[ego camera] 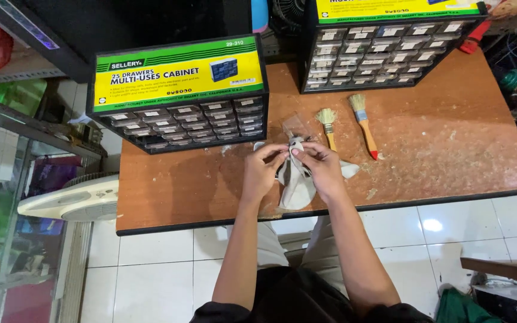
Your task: Cleaning small electronic components using a cloth and brushes at a repair bench.
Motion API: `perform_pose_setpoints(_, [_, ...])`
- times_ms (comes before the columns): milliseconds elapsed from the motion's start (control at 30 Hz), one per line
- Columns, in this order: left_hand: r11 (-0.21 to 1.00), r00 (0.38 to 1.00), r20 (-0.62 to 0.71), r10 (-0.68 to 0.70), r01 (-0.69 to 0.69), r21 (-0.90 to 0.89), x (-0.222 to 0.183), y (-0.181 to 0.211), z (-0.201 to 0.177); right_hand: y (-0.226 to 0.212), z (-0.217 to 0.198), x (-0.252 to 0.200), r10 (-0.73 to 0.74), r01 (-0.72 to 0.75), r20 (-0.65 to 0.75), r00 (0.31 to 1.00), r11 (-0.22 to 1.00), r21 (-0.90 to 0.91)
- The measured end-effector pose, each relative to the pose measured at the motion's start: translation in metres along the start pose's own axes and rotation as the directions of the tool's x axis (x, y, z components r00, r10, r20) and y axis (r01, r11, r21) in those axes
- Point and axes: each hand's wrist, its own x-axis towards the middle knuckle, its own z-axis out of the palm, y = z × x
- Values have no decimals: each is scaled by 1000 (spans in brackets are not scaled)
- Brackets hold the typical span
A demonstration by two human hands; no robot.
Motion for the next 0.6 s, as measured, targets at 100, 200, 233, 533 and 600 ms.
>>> perform_pose_setpoints(100, [1000,1000,-11,15,-15,11,-2,10,-6,-7,0,-3,-15,15,11,1000,1000,-13])
perform_pose_setpoints(200, [994,994,7,107,-107,-22,-1,6,-10,-1,-5,-3,1,-1,4,1000,1000,11])
perform_pose_setpoints(233, [994,994,7,105,-104,-21,-2,5,-8,-2,-4,-4,3,-3,4,1000,1000,11])
perform_pose_setpoints(533, [967,999,-8,-41,38,-252,-7,13,0,-5,-4,-7,7,-7,-2,1000,999,41])
perform_pose_setpoints(600, [964,998,-23,-63,55,-259,-6,16,1,-6,-1,-8,-1,0,23,1000,1000,25])
